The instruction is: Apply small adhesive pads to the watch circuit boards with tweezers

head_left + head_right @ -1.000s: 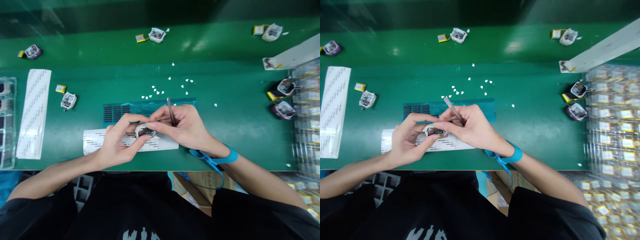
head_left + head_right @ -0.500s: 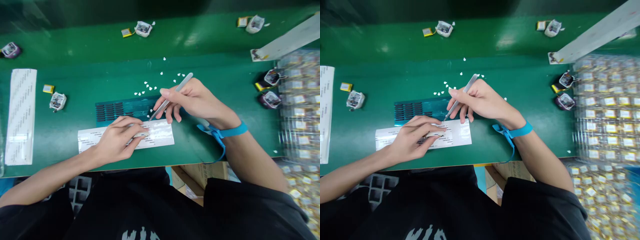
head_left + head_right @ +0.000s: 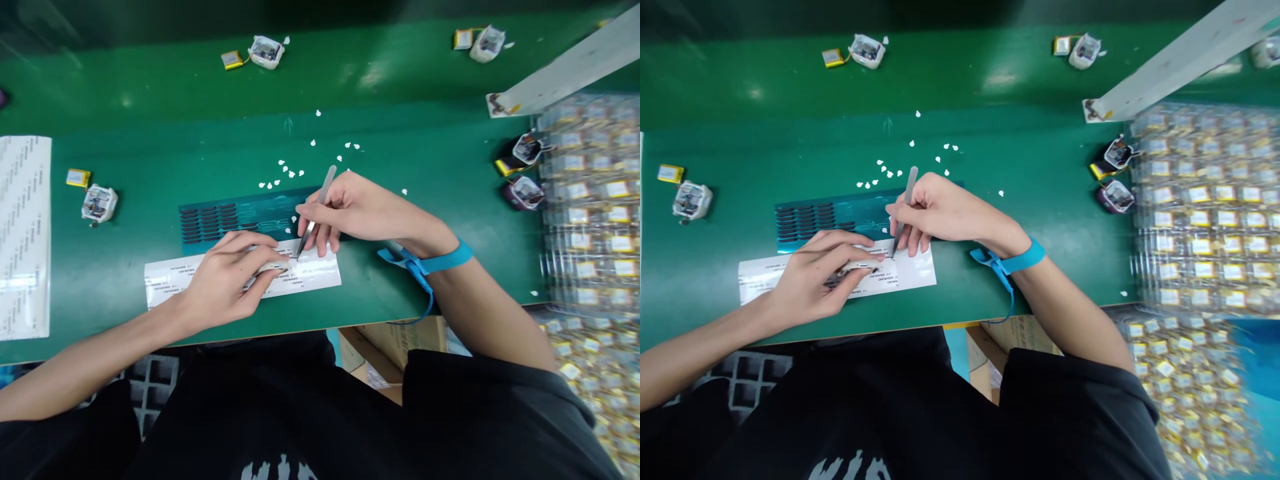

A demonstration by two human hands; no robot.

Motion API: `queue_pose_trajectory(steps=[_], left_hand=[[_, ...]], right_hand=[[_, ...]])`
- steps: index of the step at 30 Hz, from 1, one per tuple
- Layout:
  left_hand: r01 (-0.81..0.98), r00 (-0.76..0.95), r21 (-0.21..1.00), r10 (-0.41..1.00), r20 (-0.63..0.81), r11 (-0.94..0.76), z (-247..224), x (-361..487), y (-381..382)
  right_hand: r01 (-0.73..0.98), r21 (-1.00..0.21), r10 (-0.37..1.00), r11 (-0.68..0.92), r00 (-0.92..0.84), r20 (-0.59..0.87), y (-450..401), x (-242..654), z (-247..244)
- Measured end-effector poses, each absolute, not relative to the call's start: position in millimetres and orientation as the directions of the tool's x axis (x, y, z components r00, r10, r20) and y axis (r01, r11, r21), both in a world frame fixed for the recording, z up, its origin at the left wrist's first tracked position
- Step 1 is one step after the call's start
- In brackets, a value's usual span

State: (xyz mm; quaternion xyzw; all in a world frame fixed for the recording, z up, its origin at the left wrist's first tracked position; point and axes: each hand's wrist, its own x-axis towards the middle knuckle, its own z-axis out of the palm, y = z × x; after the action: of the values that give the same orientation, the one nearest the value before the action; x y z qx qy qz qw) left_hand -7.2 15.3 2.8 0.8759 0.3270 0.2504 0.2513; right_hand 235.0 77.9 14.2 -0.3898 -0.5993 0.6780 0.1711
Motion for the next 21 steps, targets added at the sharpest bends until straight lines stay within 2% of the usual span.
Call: queue_pose_trajectory(steps=[6,9,11,13,16,19,21], left_hand=[[0.453,0.671,0.591,0.692,0.267,-0.668,0,-7,16],[0.418,0.677,0.587,0.669,0.308,-0.694,1,-6,16],[0.376,0.651,0.623,0.675,0.349,-0.685,6,-6,17],[0.385,0.557,0.725,0.77,0.311,-0.571,15,-6,17],[0.346,0.394,0.905,0.914,0.099,-0.247,28,-8,18],[0.173,0.447,0.985,0.892,-0.068,-0.011,33,-9,20],[0.123,0.509,0.991,0.854,-0.102,0.045,32,-8,21]], right_hand=[[0.21,-0.941,0.699,-0.265,-0.631,-0.338,82,235,16],[0.126,-0.968,0.799,-0.217,-0.548,-0.25,81,236,19],[0.018,-0.991,0.882,-0.136,-0.453,-0.129,77,234,22],[-0.103,-0.993,0.929,-0.055,-0.371,-0.013,72,231,25],[-0.205,-0.979,0.94,-0.006,-0.334,0.064,60,223,29],[-0.223,-0.975,0.921,-0.006,-0.38,0.081,48,214,31],[-0.212,-0.977,0.905,-0.013,-0.417,0.079,40,208,32]])
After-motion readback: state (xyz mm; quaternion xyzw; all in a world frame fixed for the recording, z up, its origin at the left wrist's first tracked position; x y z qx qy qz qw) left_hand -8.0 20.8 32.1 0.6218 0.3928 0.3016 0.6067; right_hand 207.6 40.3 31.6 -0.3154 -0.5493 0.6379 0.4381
